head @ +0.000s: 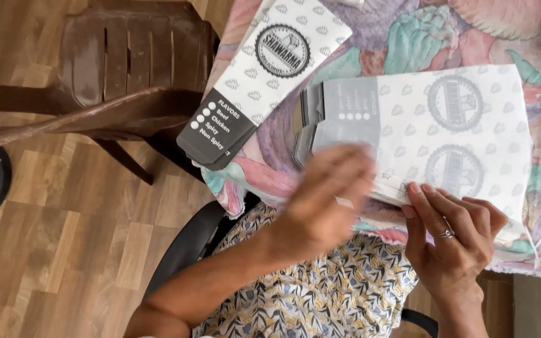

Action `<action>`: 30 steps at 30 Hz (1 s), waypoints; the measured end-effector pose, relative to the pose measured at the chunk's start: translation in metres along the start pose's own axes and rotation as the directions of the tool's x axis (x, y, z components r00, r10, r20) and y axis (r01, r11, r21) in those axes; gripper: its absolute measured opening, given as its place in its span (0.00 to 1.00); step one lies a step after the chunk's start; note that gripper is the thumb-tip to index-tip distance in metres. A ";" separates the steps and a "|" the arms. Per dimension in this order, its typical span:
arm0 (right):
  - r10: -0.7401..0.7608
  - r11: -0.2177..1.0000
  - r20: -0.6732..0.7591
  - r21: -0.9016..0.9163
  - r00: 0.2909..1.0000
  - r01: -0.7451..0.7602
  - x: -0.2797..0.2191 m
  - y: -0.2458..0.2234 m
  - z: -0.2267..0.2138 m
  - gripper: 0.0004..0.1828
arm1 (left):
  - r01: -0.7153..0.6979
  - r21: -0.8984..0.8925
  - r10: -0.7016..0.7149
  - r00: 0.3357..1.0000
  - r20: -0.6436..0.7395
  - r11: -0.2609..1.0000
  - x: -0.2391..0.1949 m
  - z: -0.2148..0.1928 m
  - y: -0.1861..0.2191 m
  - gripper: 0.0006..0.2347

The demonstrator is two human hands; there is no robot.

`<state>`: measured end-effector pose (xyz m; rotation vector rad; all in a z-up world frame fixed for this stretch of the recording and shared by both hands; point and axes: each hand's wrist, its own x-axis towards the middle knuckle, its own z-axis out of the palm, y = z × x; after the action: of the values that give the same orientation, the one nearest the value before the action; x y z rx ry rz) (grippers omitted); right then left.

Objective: Folding paper shawarma wrappers and securing the folds with small pieces of adhesive tape.

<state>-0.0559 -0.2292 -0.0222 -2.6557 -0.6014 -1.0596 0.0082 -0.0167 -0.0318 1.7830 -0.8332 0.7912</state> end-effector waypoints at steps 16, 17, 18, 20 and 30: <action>-0.100 0.995 0.282 0.003 0.954 0.104 0.034 0.014 -0.026 0.14 | 0.155 0.422 -0.238 0.959 0.151 0.893 -0.029 -0.035 -0.037 0.20; -0.094 0.995 0.281 -0.005 0.955 0.100 0.039 0.016 -0.028 0.14 | 0.151 0.416 -0.233 0.960 0.155 0.897 -0.029 -0.037 -0.037 0.20; -0.138 0.990 0.303 0.032 0.943 0.135 0.044 0.019 -0.028 0.12 | 0.157 0.403 -0.244 0.954 0.174 0.901 -0.028 -0.037 -0.037 0.26; -0.178 0.984 0.323 0.064 0.929 0.166 0.053 0.025 -0.030 0.10 | 0.161 0.386 -0.251 0.948 0.195 0.908 -0.030 -0.036 -0.038 0.32; -0.357 0.933 0.429 0.126 0.830 0.337 0.075 0.036 -0.032 0.09 | -0.274 0.188 0.237 0.951 0.197 0.943 -0.016 -0.014 -0.017 0.16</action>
<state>-0.0104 -0.2505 0.0508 -2.8250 -1.2239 -0.4785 0.0111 0.0044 -0.0483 1.9785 -1.1492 0.9337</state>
